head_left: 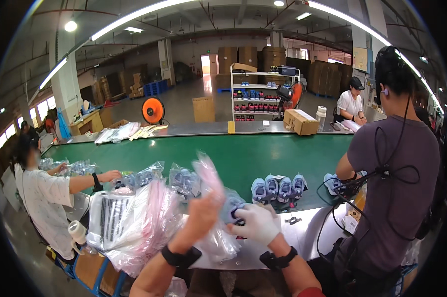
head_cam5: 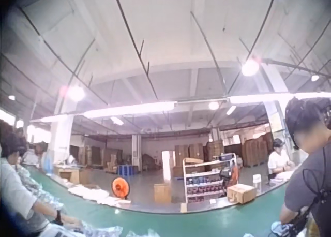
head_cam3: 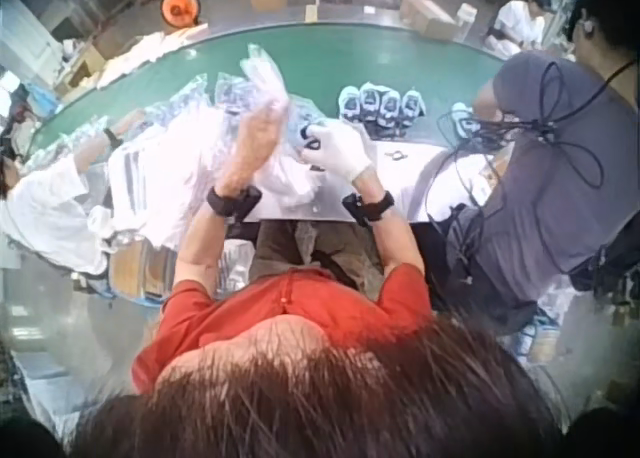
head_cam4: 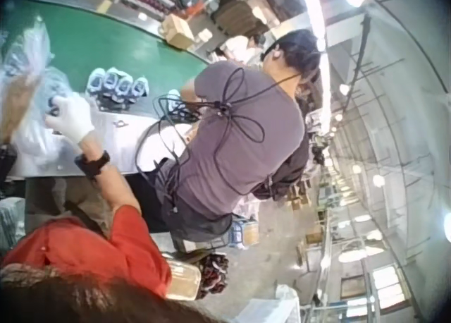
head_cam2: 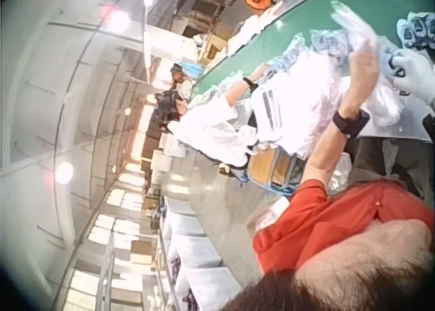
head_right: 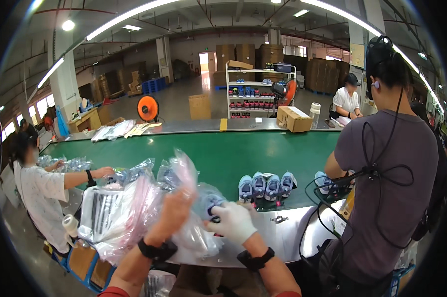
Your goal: The person places pairs of light blue and purple sneakers into clear plastic bags on a green conveyor belt. They open the bags, insert the shoes, and move the packaged items along the belt. The process is repeated continuously for multiple pairs of shoes.
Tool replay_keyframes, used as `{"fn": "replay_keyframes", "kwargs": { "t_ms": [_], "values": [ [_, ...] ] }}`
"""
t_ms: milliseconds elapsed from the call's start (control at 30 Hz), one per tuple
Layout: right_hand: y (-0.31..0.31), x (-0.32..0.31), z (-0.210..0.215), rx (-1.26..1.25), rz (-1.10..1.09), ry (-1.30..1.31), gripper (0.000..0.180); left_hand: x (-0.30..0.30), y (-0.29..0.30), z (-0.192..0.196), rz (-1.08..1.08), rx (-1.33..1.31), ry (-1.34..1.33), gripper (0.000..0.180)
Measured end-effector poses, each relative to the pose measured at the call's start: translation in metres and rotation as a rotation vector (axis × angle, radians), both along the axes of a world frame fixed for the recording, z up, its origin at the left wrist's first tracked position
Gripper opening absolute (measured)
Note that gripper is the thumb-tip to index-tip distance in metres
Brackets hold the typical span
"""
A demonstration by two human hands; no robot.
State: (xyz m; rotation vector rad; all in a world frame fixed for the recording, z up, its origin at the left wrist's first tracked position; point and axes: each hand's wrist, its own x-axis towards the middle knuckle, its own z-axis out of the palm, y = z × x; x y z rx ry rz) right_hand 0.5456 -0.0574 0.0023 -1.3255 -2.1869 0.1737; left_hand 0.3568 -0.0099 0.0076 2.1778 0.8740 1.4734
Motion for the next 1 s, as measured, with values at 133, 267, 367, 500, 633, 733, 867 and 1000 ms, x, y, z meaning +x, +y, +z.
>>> {"fn": "replay_keyframes", "kwargs": {
  "t_ms": [133,267,367,500,633,733,867,1000],
  "values": [
    [0.023,-0.038,-0.063,0.216,-0.06,-0.006,0.021,0.044,-0.018,0.007,-0.121,0.028,0.232,0.012],
    [0.002,-0.057,-0.028,0.272,0.246,-0.491,0.017,0.022,0.038,0.013,0.068,0.026,0.056,0.01],
    [0.0,-0.063,-0.044,0.11,0.42,-0.427,0.012,0.036,0.026,-0.003,-0.257,0.092,0.571,0.008],
    [0.02,-0.037,-0.089,-0.13,0.315,0.021,0.02,0.042,-0.042,0.028,-0.401,0.077,0.634,0.006],
    [0.052,-0.047,-0.121,-0.233,0.158,0.401,0.03,-0.012,-0.031,0.006,-0.031,-0.112,0.441,0.007],
    [0.075,-0.056,-0.126,-0.233,-0.017,0.422,0.032,-0.014,-0.05,-0.028,-0.062,-0.156,0.402,0.01],
    [0.149,-0.056,-0.182,0.292,-0.317,-0.167,0.027,0.005,-0.039,-0.033,0.012,-0.32,0.197,0.014],
    [0.211,-0.096,-0.148,0.612,-0.463,-0.406,0.034,0.0,-0.014,-0.01,0.105,-0.462,-0.015,0.015]
  ]
}}
